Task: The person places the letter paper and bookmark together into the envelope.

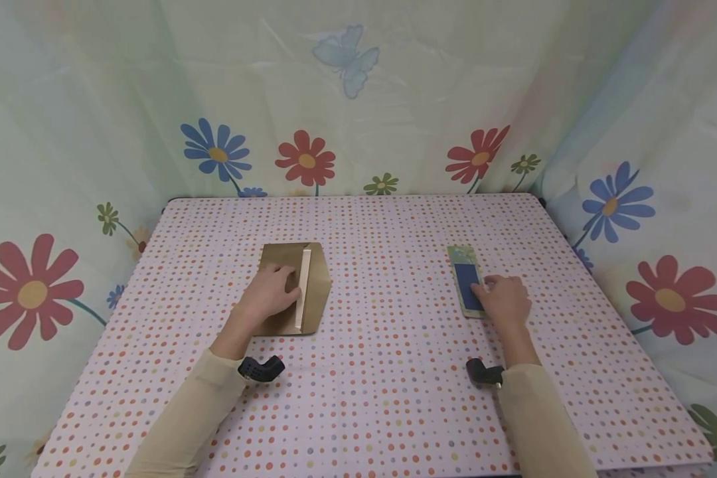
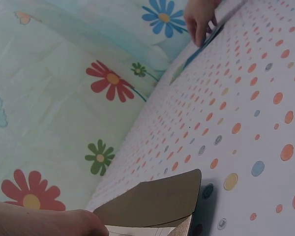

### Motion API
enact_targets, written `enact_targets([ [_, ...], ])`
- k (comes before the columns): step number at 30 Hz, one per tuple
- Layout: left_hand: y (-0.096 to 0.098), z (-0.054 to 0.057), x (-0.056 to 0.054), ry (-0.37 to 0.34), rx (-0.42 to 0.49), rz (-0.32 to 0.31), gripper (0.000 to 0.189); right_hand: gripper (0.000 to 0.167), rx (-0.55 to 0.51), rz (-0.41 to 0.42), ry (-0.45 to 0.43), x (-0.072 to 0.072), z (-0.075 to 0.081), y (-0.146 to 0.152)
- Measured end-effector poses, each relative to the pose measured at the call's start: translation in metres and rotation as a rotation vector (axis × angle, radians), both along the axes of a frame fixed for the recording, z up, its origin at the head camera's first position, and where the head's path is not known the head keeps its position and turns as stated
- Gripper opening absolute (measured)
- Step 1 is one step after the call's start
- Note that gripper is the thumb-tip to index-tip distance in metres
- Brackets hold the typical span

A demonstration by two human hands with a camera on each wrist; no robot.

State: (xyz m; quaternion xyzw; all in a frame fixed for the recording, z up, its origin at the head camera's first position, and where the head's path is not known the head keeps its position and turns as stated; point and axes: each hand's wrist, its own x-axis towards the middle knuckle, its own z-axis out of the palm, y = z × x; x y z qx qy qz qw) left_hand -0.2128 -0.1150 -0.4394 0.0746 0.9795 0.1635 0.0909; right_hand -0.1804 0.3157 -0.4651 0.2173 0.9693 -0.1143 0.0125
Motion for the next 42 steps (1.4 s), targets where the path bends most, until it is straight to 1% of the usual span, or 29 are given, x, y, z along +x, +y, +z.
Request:
enact_targets([
  [4,0.0,0.0,0.0,0.003,0.002,-0.001,0.052,0.061,-0.011,0.035,0.008,0.001,0.001,-0.002],
  [7,0.0,-0.001,0.0,0.005,0.004,-0.001,0.051,0.061,-0.012,0.055,0.024,0.001,0.001,-0.002],
  [12,0.001,-0.002,-0.001,0.011,-0.003,0.001,0.052,0.06,-0.019,0.057,0.038,-0.002,0.002,-0.002],
  [16,0.001,-0.003,-0.001,0.009,-0.011,0.002,0.052,0.056,-0.009,0.055,0.031,-0.002,0.005,-0.003],
  [20,0.002,-0.004,-0.001,0.005,-0.013,0.0,0.053,0.055,-0.002,0.068,0.006,-0.004,0.009,-0.004],
  [27,0.001,-0.002,-0.002,0.007,-0.037,-0.014,0.054,0.068,0.038,0.095,-0.079,-0.01,0.016,-0.005],
  [32,0.0,0.0,-0.002,0.008,-0.038,-0.018,0.054,0.069,0.045,0.081,-0.143,-0.016,0.018,-0.006],
  [37,0.0,-0.002,-0.003,0.019,-0.05,-0.029,0.053,0.066,0.006,0.065,-0.159,-0.018,0.019,-0.006],
  [42,0.0,-0.001,-0.001,0.016,-0.049,-0.03,0.053,0.066,-0.025,0.068,-0.162,-0.017,0.02,-0.004],
])
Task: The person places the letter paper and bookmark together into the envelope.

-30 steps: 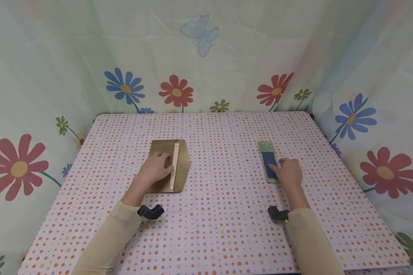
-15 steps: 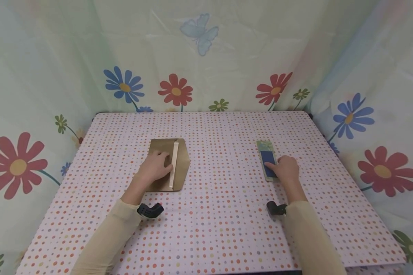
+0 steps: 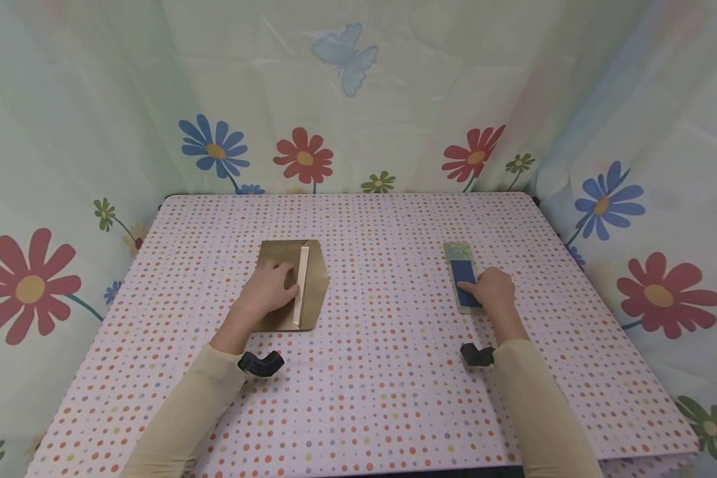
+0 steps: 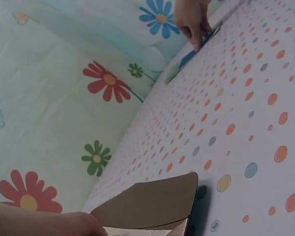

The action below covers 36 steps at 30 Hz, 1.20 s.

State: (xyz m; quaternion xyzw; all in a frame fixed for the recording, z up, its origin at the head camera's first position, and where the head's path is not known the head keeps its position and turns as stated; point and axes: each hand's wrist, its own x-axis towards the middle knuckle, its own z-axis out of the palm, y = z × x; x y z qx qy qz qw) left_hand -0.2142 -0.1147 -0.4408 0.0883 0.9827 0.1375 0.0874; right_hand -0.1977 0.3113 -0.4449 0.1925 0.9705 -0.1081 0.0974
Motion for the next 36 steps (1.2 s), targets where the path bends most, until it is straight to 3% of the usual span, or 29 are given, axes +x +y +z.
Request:
enact_targets([
  [6,0.0,0.001,0.0,-0.002,0.002,0.004,0.052,0.067,-0.017,-0.006,-0.006,-0.001,-0.002,0.001],
  [20,0.001,0.003,0.002,-0.004,0.004,0.012,0.052,0.056,-0.166,-0.165,-0.001,-0.002,0.001,-0.002],
  [31,0.0,0.001,0.001,0.003,0.007,0.021,0.052,0.061,-0.323,-0.131,0.007,0.001,-0.002,0.01],
  [36,0.0,0.002,0.002,0.0,0.013,0.021,0.052,0.069,-0.382,-0.061,0.034,0.005,-0.003,0.015],
])
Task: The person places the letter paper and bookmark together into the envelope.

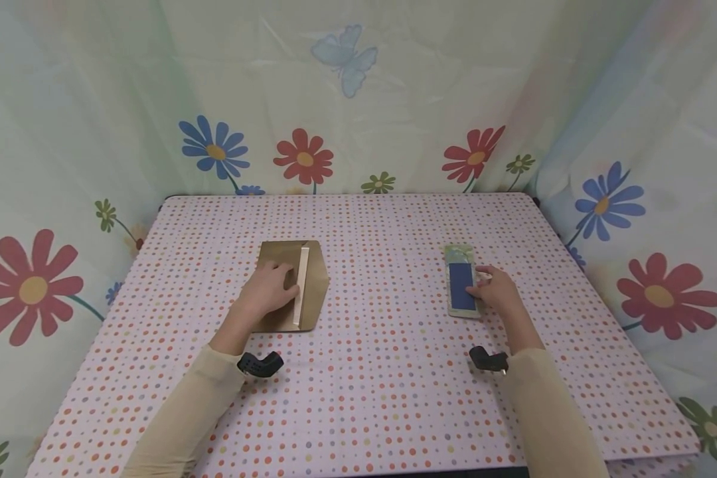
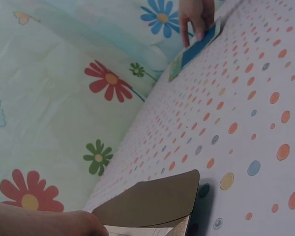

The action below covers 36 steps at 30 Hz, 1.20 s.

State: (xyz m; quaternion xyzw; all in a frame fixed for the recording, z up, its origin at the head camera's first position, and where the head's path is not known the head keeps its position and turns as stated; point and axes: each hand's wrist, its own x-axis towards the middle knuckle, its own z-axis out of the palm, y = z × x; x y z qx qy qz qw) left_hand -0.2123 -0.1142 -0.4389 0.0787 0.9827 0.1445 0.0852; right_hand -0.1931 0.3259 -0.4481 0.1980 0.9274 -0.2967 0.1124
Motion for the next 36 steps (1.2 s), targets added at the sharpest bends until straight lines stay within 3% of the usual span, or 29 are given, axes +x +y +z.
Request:
enact_targets([
  [15,0.0,0.0,-0.001,0.002,0.003,-0.005,0.052,0.077,-0.036,0.065,0.013,0.006,0.0,0.0],
  [26,-0.001,0.0,-0.001,0.002,0.013,-0.004,0.051,0.076,-0.139,0.121,0.05,0.009,-0.002,0.002],
  [36,-0.001,-0.002,-0.002,0.005,0.002,-0.008,0.052,0.073,-0.174,0.112,0.055,0.011,-0.003,0.001],
])
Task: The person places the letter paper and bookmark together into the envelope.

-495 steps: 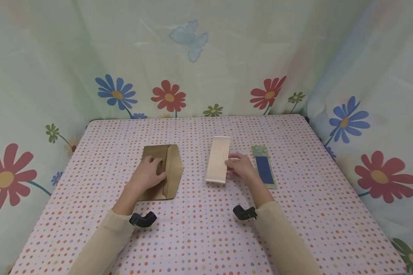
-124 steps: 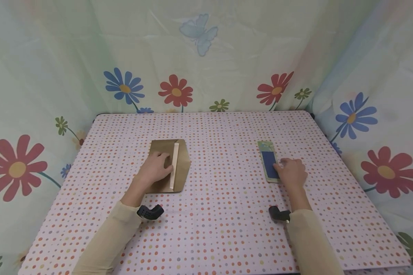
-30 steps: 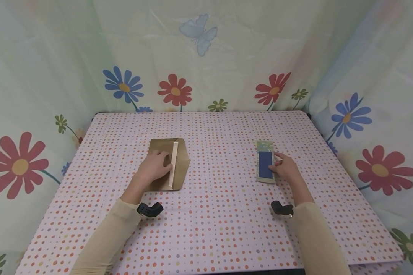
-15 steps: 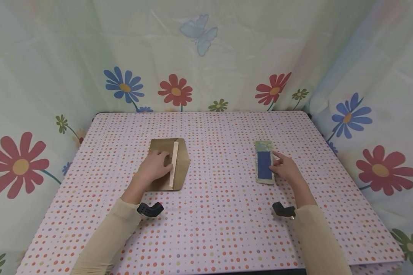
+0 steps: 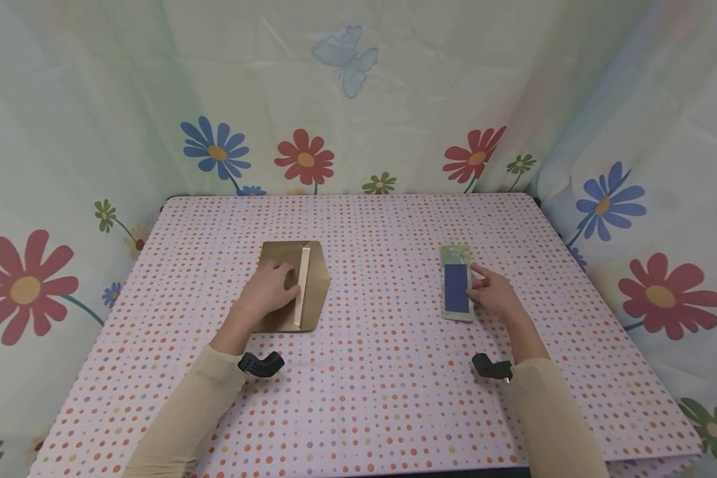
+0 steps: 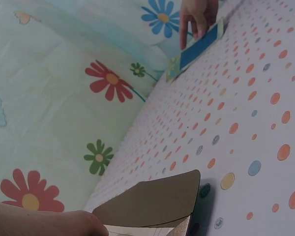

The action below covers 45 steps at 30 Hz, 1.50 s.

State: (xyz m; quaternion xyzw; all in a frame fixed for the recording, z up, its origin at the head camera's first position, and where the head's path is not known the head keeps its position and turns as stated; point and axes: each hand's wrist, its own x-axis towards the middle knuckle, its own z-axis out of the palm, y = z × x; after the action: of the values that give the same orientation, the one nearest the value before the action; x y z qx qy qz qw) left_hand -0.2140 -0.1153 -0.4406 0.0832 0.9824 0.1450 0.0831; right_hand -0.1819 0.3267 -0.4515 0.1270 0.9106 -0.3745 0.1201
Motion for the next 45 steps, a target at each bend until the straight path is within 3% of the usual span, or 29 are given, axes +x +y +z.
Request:
enact_targets([
  [12,0.0,-0.003,-0.001,-0.004,0.009,0.004,0.053,0.07,-0.003,0.028,0.051,0.002,0.003,-0.007],
  [31,0.002,-0.001,-0.002,-0.022,-0.02,0.004,0.054,0.069,-0.054,0.001,0.034,-0.004,0.002,-0.018],
  [45,0.002,-0.001,0.0,0.003,-0.027,0.009,0.051,0.069,-0.09,0.038,0.065,0.0,0.006,-0.025],
])
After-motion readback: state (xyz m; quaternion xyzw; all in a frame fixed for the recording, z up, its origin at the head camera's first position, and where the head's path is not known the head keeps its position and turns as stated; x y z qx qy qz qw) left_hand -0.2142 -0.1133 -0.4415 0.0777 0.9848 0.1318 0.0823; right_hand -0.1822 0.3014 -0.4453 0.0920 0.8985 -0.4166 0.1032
